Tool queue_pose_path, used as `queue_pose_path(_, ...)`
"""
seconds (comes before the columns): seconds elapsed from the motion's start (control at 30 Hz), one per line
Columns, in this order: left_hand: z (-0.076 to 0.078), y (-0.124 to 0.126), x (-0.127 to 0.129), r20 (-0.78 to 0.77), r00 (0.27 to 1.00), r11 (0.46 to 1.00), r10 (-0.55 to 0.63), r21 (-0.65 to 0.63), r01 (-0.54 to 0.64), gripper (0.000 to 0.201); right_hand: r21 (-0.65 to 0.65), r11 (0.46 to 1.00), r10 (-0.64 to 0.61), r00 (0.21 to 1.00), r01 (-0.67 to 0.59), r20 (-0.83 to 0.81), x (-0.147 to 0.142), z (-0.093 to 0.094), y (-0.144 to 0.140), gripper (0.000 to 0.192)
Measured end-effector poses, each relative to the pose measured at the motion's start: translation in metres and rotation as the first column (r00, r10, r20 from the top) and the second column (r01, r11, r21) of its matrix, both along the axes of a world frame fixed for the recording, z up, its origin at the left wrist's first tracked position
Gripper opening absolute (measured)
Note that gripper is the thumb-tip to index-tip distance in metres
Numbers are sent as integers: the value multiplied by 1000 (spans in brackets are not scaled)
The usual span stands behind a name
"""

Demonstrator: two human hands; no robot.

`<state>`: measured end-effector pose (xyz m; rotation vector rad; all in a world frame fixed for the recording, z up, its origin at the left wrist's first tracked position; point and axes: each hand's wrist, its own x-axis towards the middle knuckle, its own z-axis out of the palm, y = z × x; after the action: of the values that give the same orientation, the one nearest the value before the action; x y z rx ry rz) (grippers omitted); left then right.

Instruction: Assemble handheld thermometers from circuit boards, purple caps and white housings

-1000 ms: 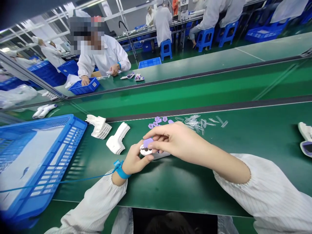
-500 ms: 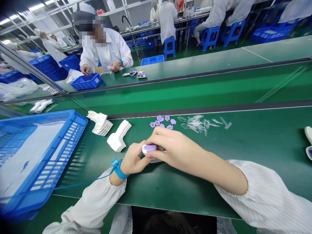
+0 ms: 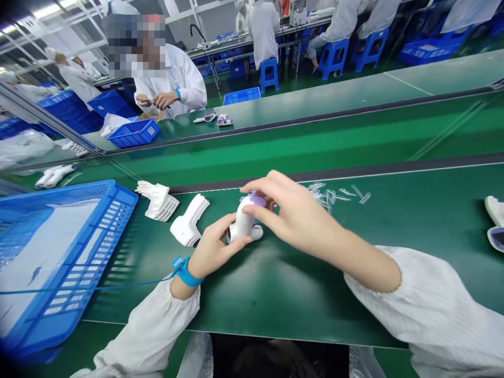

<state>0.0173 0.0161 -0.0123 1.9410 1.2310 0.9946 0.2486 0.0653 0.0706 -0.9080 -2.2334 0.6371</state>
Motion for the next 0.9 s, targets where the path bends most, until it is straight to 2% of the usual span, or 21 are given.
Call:
queue_pose_path(0.13, -5, 4, -7, -36, 999, 993, 10, 122, -6, 34, -49, 992, 124, 959, -115, 255, 21, 6, 7, 28)
queue_pose_path(0.23, -7, 5, -7, -121, 992, 992, -45, 115, 59, 34, -63, 987, 162, 895, -150, 417, 16, -6, 3, 28)
queue_pose_path(0.33, -10, 7, -7, -131, 991, 995, -25, 93, 38, 34, -55, 992, 129, 865, -117, 485, 5, -22, 1, 31)
queue_pose_path(0.4, -11, 8, -7, -111, 994, 994, -20, 104, 32, 35, -46, 995, 98, 866, -86, 491, 2, -30, 2, 35)
queue_pose_path(0.53, -13, 5, -4, -126, 991, 992, -36, 112, 50, 29, -50, 992, 124, 887, -114, 446, 6, -42, 4, 35)
queue_pose_path(0.63, -14, -2, 4, -143, 988, 990, 50, 137, -30, 20, -42, 993, 118, 916, -110, 384, 6, -52, 0, 35)
queue_pose_path(0.73, -14, -8, 10, -160, 979, 982, 123, 164, -96, 14, -25, 998, 57, 926, -52, 373, 1, -59, -9, 35)
queue_pose_path(0.9, -19, -1, 6, -129, 989, 983, 72, 179, -49, 20, -75, 997, -2, 951, 27, 309, -4, -59, -13, 34)
